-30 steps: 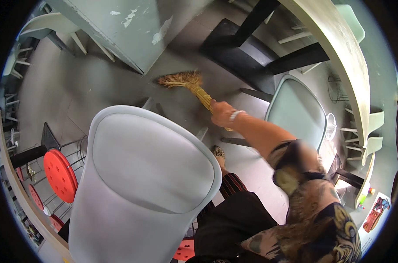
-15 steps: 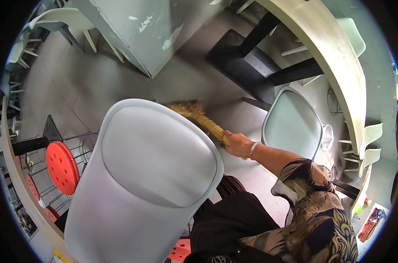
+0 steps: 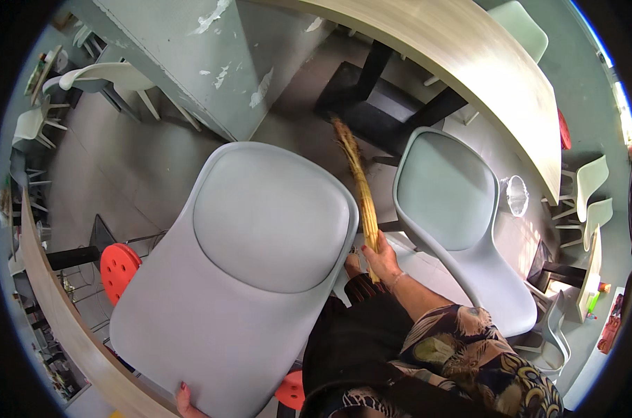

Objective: The person sweeps the floor of a small shop or storage area using a traditional straw broom. They move chairs and stools out of the way to access the floor, sweep debris into a pile, and then use a dustpan to collect the dirt.

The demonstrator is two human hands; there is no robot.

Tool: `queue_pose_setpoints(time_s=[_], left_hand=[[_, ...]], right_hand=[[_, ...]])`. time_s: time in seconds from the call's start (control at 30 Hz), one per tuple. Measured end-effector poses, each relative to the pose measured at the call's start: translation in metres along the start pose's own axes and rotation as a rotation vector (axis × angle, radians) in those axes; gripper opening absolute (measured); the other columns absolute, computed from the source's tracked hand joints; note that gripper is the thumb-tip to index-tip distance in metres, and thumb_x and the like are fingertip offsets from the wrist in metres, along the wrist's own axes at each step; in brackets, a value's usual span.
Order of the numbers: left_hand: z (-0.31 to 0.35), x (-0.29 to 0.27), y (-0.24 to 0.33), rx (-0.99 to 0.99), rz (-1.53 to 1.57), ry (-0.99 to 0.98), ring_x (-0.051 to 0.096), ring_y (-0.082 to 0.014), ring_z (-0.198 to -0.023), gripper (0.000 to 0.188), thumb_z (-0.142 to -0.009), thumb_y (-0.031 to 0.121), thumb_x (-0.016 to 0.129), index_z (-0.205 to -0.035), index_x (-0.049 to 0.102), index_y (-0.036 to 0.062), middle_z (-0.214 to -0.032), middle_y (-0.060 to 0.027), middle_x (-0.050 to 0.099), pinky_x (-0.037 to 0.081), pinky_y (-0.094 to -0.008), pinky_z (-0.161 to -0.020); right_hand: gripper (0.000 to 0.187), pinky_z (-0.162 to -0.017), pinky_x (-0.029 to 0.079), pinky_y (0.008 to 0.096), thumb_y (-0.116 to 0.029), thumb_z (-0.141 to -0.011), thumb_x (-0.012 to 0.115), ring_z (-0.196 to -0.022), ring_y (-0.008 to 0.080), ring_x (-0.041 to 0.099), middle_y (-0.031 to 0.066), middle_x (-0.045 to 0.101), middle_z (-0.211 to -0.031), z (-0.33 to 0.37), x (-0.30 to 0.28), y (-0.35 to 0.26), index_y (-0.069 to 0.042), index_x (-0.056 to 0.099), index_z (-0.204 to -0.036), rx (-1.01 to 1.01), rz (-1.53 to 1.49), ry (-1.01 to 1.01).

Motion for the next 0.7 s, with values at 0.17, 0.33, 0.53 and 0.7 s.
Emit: queue_pose_setpoints(time_s=[0.17, 0.33, 0.53, 0.7], left_hand=[[0.009, 0.046, 0.031, 0.115, -0.067, -0.170, 0.059, -0.0288, -0.093, 0.040, -0.076, 0.023, 0.067, -0.105, 0.062, -0.0045, -0.102, -0.0155, 0.063, 0.048, -0.0454, -0.080], [0.063, 0.140, 0.091, 0.680, -0.470, -0.490, 0.060, -0.0282, -0.095, 0.052, -0.076, 0.026, 0.068, -0.119, 0.055, -0.0016, -0.110, -0.0141, 0.061, 0.050, -0.0449, -0.078], [0.070, 0.210, 0.108, 0.208, -0.108, -0.273, 0.053, -0.0246, -0.099, 0.051, -0.069, 0.022, 0.066, -0.116, 0.055, 0.0055, -0.109, -0.0083, 0.056, 0.044, -0.0392, -0.083], [0.049, 0.324, 0.153, 0.097, -0.099, -0.553, 0.057, -0.0268, -0.096, 0.042, -0.071, 0.022, 0.067, -0.108, 0.060, 0.0033, -0.106, -0.0107, 0.060, 0.048, -0.0383, -0.081]], right_hand=[[0.038, -0.041, 0.045, 0.0322, -0.016, -0.088, 0.058, -0.050, 0.0161, 0.052, 0.0074, 0.052, -0.073, 0.057, -0.005, 0.058, -0.010, 0.042, -0.122, 0.212, -0.295, -0.150], [0.039, -0.041, 0.046, 0.0308, -0.013, -0.086, 0.058, -0.049, 0.0172, 0.052, 0.0077, 0.051, -0.071, 0.096, 0.005, 0.081, -0.010, 0.041, -0.121, 0.346, -0.381, -0.250], [0.035, -0.040, 0.044, 0.0334, -0.011, -0.087, 0.057, -0.048, 0.0173, 0.051, 0.0064, 0.051, -0.070, 0.109, 0.027, 0.044, -0.008, 0.042, -0.118, 0.318, -0.470, -0.329], [0.019, -0.041, 0.043, 0.0318, -0.014, -0.091, 0.055, -0.051, 0.0169, 0.050, 0.0063, 0.050, -0.069, 0.100, 0.028, 0.024, -0.008, 0.046, -0.106, 0.395, -0.713, -0.316]])
Point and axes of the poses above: each hand's wrist, its own z-axis away from the middle knuckle, its own x-axis out of the palm, y = z × x, the point moved 10 cm from there along -z, towards the middle knuckle
